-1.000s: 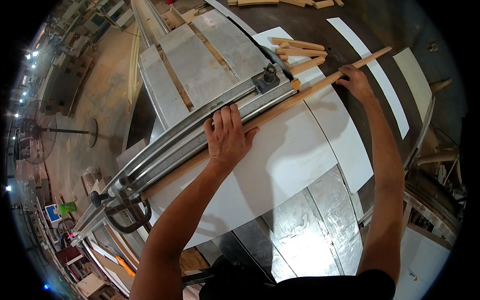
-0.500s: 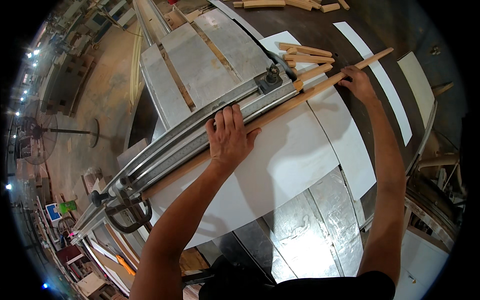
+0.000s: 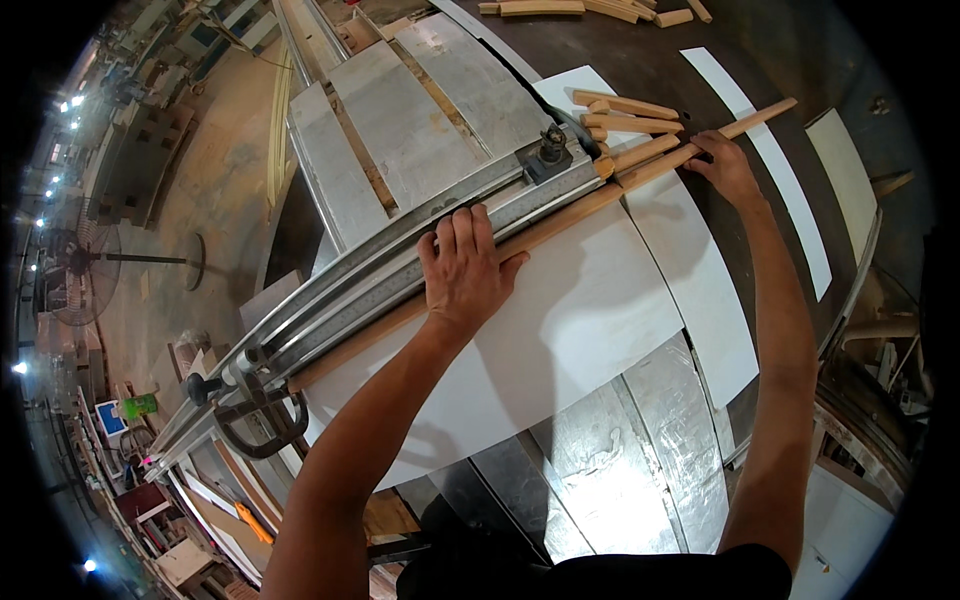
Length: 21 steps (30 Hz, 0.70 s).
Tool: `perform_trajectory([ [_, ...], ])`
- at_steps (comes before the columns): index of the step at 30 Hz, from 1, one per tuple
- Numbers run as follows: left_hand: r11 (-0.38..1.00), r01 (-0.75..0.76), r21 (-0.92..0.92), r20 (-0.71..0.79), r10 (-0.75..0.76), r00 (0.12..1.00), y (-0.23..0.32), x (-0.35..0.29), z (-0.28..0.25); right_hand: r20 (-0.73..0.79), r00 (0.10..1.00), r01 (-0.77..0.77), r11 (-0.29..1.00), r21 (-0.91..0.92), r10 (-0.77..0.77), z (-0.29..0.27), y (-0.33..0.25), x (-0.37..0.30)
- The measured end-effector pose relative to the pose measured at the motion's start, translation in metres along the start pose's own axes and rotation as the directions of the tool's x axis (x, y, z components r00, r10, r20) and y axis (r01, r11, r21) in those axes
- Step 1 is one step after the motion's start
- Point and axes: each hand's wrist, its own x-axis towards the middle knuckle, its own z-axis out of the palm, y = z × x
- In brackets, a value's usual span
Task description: The person retrieves a bundle of wooden dowels from the floor and unwraps them. They then repeatedly feed individual dowels through a table saw to cut them into shorter pieces, stacking the cut pieces on the table surface.
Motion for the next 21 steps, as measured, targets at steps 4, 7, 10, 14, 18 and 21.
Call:
perform_trajectory([
  [4,1.0,0.017,-0.007,0.023,-0.016,1.0,0.001,0.001,0.0,0.004,1.0,0.016,0.999,0.029,-0.016,-0.002,-0.001,-0.002],
  [7,1.0,0.0,0.003,-0.005,0.0,1.0,0.001,0.001,0.0,-0.013,0.999,0.038,0.999,0.037,-0.037,0.001,0.009,-0.005],
  [10,0.999,0.034,-0.015,0.019,-0.034,0.999,0.002,0.001,0.0,0.001,1.0,0.008,0.999,0.043,-0.008,0.002,0.009,-0.006],
  [14,0.998,0.042,-0.036,0.018,-0.041,0.999,0.006,0.002,-0.002,-0.027,0.996,-0.084,0.995,-0.062,0.082,0.001,0.022,-0.019],
  [18,0.994,0.085,-0.065,0.054,-0.082,0.995,0.002,-0.001,-0.002,0.0,0.996,-0.094,0.994,-0.054,0.094,-0.016,0.002,-0.048],
  [21,0.993,0.07,-0.092,0.035,-0.067,0.997,0.005,-0.002,-0.005,-0.007,1.0,-0.021,0.999,-0.028,0.021,-0.024,0.02,-0.096],
])
